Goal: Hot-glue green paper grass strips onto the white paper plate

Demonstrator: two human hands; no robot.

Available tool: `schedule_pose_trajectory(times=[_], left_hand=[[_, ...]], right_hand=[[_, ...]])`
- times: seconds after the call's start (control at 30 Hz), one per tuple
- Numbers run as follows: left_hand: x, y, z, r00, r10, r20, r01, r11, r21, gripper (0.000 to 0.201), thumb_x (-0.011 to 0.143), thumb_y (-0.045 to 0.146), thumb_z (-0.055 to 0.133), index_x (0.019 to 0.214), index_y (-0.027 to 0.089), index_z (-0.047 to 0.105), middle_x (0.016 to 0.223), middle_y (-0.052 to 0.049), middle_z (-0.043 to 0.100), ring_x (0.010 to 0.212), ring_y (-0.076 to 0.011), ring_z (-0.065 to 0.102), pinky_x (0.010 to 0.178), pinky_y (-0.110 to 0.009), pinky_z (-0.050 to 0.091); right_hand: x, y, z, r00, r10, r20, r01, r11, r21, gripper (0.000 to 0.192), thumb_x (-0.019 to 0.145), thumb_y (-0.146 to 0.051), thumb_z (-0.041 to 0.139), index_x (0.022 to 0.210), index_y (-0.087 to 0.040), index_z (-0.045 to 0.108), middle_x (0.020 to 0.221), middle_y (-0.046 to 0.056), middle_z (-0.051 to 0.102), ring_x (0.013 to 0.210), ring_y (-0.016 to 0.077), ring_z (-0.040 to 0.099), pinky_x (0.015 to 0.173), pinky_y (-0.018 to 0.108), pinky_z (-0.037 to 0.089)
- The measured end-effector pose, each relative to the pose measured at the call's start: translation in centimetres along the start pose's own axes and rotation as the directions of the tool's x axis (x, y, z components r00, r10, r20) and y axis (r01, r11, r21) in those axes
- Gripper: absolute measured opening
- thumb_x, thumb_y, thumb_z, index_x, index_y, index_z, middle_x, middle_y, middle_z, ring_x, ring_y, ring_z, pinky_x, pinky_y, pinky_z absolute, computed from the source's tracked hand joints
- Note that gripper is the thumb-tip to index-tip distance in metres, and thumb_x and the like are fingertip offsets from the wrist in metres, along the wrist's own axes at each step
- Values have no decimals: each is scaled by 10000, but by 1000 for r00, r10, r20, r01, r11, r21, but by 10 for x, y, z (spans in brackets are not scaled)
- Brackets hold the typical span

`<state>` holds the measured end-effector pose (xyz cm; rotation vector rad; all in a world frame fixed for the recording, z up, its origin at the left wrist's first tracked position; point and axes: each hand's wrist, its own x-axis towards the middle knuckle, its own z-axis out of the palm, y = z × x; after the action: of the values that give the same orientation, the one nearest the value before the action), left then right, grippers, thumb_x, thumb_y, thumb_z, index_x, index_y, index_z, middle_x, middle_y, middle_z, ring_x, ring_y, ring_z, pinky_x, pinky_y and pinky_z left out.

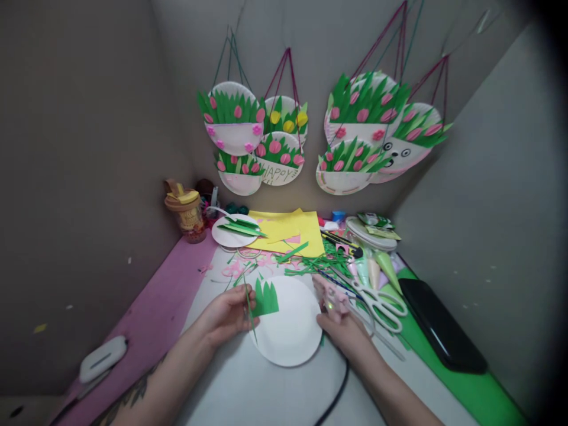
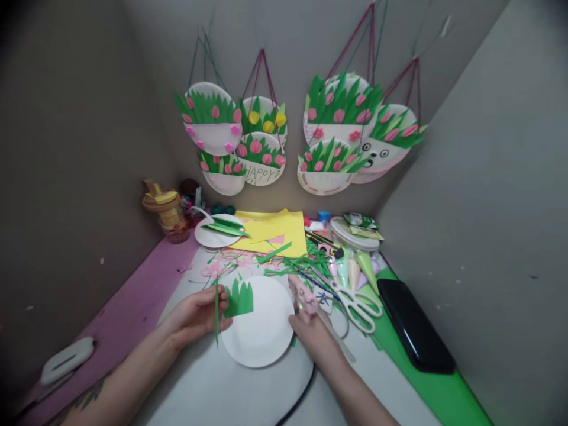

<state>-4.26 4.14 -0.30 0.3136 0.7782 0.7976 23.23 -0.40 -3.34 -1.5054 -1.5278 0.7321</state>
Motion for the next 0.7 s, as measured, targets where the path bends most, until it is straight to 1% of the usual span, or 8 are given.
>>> schedule_pose_trajectory(times=[0.17, 0.3, 0.37, 0.43, 0.53, 0.6, 0.63, 0.7], left_hand=[[-3, 0, 2, 999, 40, 17, -40, 999, 5, 131, 779, 174, 704, 821, 168, 579, 761, 23, 550, 602, -93, 549, 658, -304, 514], [-12, 10, 17, 953, 298, -62, -296, 954, 47, 188, 730, 200, 767, 801, 167, 597, 727, 26, 538, 604, -77, 518, 585, -201, 450], [-20, 17, 30, 872, 484, -70, -474, 872, 123, 210, 718, 259, 789, 782, 166, 611, 744, 19, 547, 639, -80, 505, 607, -186, 445], [-29, 22, 43, 752, 659, -10, -639, 733, 235, 214, 730, 323, 779, 767, 176, 628, 752, 8, 554, 673, -96, 497, 631, -188, 440], [-43, 23, 61, 520, 836, 177, -806, 410, 427, 139, 805, 331, 705, 777, 202, 664, 768, -18, 573, 733, -131, 510, 680, -210, 433], [-49, 19, 68, 412, 861, 297, -841, 236, 486, 76, 823, 279, 683, 789, 213, 697, 807, -46, 600, 809, -169, 533, 743, -248, 441], [-50, 16, 69, 398, 857, 328, -853, 215, 475, 45, 812, 254, 694, 790, 219, 712, 811, -54, 608, 830, -184, 539, 767, -269, 445], [-48, 8, 67, 511, 812, 282, -841, 402, 363, 48, 743, 200, 759, 755, 228, 722, 793, -53, 619, 840, -197, 550, 812, -299, 453]], right_hand=[[-1, 4, 7, 949, 311, -56, -293, 933, 209, 162, 670, -313, 658, 776, -191, 659, 564, -7, 612, 531, 209, 606, 488, 321, 492], [-4, 4, 5, 936, 319, -150, -255, 906, 337, 215, 676, -374, 696, 748, -185, 623, 634, 22, 654, 594, 218, 640, 534, 333, 528], [-7, 4, 2, 929, 268, -254, -195, 940, 280, 251, 709, -401, 700, 837, -191, 648, 810, 62, 715, 785, 253, 685, 695, 379, 568], [-11, 3, -1, 915, 201, -350, -144, 973, 183, 294, 752, -428, 691, 943, -208, 650, 954, 83, 723, 916, 265, 680, 806, 406, 562], [-18, -2, -4, 888, 41, -458, -30, 999, 30, 315, 809, -450, 657, 1006, -206, 624, 966, 90, 703, 913, 254, 671, 811, 401, 565], [-23, -4, -5, 861, -75, -503, 36, 996, -86, 305, 825, -441, 650, 1015, -205, 610, 936, 89, 687, 871, 247, 670, 761, 379, 575], [-25, -3, -5, 846, -128, -518, 62, 988, -143, 302, 828, -432, 651, 1026, -208, 605, 925, 89, 684, 848, 246, 671, 737, 371, 578], [-29, -1, -5, 802, -235, -549, 113, 963, -247, 310, 824, -414, 662, 1056, -218, 602, 916, 99, 687, 815, 253, 678, 702, 363, 582]])
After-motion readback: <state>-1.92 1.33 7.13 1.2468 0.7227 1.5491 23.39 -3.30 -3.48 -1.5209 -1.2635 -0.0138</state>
